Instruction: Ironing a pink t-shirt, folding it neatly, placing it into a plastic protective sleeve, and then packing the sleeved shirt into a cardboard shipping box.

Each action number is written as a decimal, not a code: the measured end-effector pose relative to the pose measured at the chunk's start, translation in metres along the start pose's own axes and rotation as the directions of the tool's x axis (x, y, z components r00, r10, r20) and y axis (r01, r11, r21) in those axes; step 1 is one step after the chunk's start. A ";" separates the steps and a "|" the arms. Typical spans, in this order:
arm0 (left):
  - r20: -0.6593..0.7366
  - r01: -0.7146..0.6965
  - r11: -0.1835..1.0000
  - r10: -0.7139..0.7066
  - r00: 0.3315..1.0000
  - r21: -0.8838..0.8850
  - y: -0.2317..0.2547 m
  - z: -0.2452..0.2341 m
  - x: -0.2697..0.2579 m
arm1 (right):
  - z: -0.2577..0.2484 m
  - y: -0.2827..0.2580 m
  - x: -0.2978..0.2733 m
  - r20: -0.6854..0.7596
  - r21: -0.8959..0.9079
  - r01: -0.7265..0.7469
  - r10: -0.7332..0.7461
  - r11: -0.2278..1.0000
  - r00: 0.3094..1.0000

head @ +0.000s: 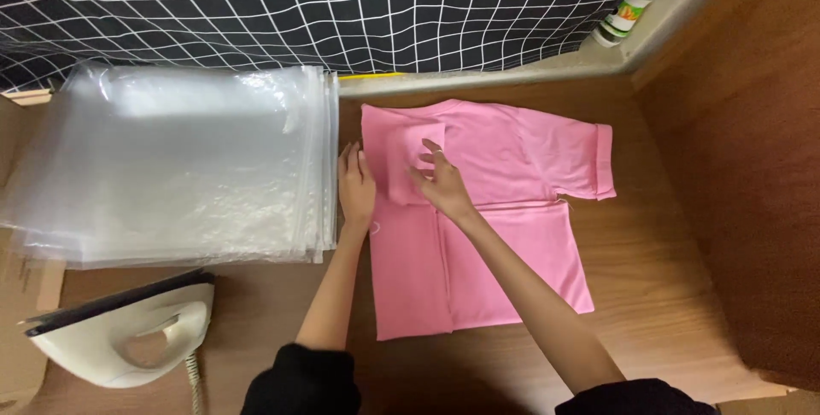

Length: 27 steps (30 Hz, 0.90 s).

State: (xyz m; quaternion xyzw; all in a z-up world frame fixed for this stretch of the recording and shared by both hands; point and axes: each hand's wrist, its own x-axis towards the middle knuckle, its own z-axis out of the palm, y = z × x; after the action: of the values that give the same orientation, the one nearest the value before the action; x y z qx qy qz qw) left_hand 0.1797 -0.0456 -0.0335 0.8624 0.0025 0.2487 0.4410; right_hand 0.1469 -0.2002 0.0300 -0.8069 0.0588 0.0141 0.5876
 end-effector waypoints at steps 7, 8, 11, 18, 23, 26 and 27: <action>0.097 -0.069 0.997 0.072 0.993 -0.026 0.030 -0.025 -0.009 | -0.019 0.014 -0.048 -0.122 -0.054 -0.039 0.033 0.998 0.992; 0.142 -0.226 0.974 0.222 0.965 0.012 0.036 -0.021 -0.012 | -0.024 0.025 -0.052 -0.131 -0.035 -0.026 0.021 0.999 0.991; 0.453 -0.384 0.905 0.268 0.851 0.186 0.037 -0.006 -0.029 | -0.039 0.052 -0.070 -0.180 -0.050 -0.002 -0.007 0.999 0.984; 0.437 -0.459 0.820 0.293 0.850 0.344 0.066 0.003 -0.051 | -0.115 0.059 -0.145 -0.387 -0.447 -0.049 -0.143 0.893 0.911; 0.414 -0.216 0.964 0.261 0.872 -0.153 0.098 0.052 -0.120 | -0.173 0.134 -0.153 -0.491 -0.544 -0.279 -0.031 0.791 0.871; 0.791 0.287 0.940 -0.031 0.611 -0.185 0.131 0.055 -0.147 | -0.181 0.143 -0.150 -0.420 -0.417 -0.399 0.217 0.817 0.881; 0.894 0.434 0.901 -0.173 0.413 -0.026 0.145 0.052 -0.152 | -0.182 0.140 -0.148 -0.342 -0.321 -0.433 0.323 0.843 0.882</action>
State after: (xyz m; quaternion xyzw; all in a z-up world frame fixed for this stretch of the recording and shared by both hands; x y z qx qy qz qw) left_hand 0.0376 -0.2075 -0.0137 0.7865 -0.0973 -0.3136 0.5231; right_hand -0.0238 -0.4041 -0.0327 -0.8729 0.2949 0.0300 0.3875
